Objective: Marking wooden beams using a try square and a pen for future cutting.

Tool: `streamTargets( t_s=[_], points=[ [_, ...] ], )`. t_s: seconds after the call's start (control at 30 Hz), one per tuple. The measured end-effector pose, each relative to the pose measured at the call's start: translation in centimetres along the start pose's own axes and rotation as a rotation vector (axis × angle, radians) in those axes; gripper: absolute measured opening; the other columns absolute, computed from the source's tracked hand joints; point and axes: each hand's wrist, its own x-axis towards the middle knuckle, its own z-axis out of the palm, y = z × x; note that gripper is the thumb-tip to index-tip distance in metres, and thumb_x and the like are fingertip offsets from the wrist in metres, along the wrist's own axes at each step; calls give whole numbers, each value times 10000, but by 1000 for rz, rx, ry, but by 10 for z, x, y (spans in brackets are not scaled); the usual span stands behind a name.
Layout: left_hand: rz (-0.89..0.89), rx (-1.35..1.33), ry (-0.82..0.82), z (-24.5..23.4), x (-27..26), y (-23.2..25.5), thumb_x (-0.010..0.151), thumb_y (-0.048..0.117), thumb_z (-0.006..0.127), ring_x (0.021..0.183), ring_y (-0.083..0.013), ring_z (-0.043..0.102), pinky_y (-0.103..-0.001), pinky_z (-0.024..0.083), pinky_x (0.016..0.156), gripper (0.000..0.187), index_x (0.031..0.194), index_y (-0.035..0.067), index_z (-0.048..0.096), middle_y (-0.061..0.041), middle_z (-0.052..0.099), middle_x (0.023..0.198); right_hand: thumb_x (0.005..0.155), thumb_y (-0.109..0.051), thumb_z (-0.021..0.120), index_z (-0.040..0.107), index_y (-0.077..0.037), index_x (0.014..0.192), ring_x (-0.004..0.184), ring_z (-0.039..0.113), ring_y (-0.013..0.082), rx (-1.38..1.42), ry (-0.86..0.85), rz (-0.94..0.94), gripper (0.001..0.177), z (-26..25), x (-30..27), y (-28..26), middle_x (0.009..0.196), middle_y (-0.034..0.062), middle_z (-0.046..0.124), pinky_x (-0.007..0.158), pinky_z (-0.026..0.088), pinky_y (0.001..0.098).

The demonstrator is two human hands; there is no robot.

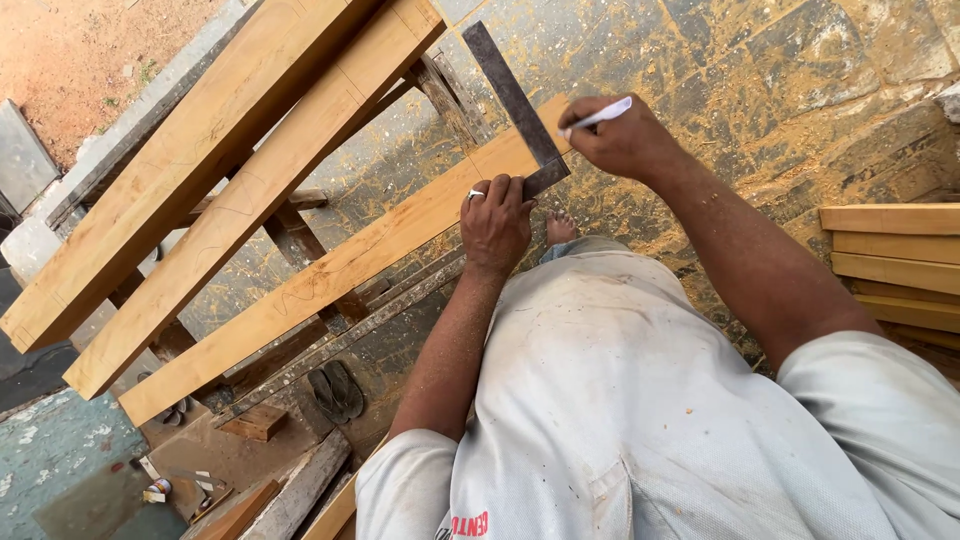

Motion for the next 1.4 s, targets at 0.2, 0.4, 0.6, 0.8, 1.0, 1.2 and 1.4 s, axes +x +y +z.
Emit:
streamTargets(
  t_s=[0.2,0.4,0.6,0.8,1.0,1.2,1.4],
  points=[
    [13,0,6,-4,1,2,906,309,784,1063,-261,613,-434,483,864,426,1234,66,662,-57,610,1121,1021,-160,666,761,-41,1139,770,752,220,-17,143,-212,193,19,19,17,995,146,783,696,627,363],
    [8,3,14,-4,0,0,887,309,791,1078,-258,613,-435,484,880,443,1240,76,659,-53,612,1137,974,-126,667,760,-31,1093,746,750,216,-66,26,-224,179,11,-22,35,962,149,780,679,634,358],
    [35,10,-12,-1,7,2,890,313,791,1087,-260,617,-445,475,885,457,1264,87,656,-55,609,1163,988,-116,667,724,-12,1105,846,740,193,144,199,-170,166,9,-11,30,998,136,760,717,614,332],
    [18,5,-51,2,20,9,900,314,793,1074,-267,624,-452,482,891,463,1279,88,655,-59,611,1163,977,-126,664,707,-26,1075,768,687,168,169,209,-153,147,8,-9,37,914,97,722,663,567,330],
    [34,35,-37,-3,24,11,873,333,803,1039,-264,631,-440,503,871,474,1254,92,657,-51,619,1153,956,-125,659,675,-26,1020,699,646,153,166,174,-131,118,7,-3,42,828,84,680,609,535,336],
    [38,76,-66,-3,28,14,867,345,805,982,-246,634,-418,510,811,460,1211,85,644,-53,610,1095,931,-103,654,668,-24,974,663,636,153,145,150,-120,92,7,-2,45,766,81,663,580,531,339],
    [37,114,-93,0,30,16,876,349,796,943,-236,635,-407,511,786,433,1166,72,634,-62,596,1040,918,-104,664,674,-34,942,650,643,151,130,135,-112,75,4,-2,40,751,77,667,570,533,341]
  ],
)
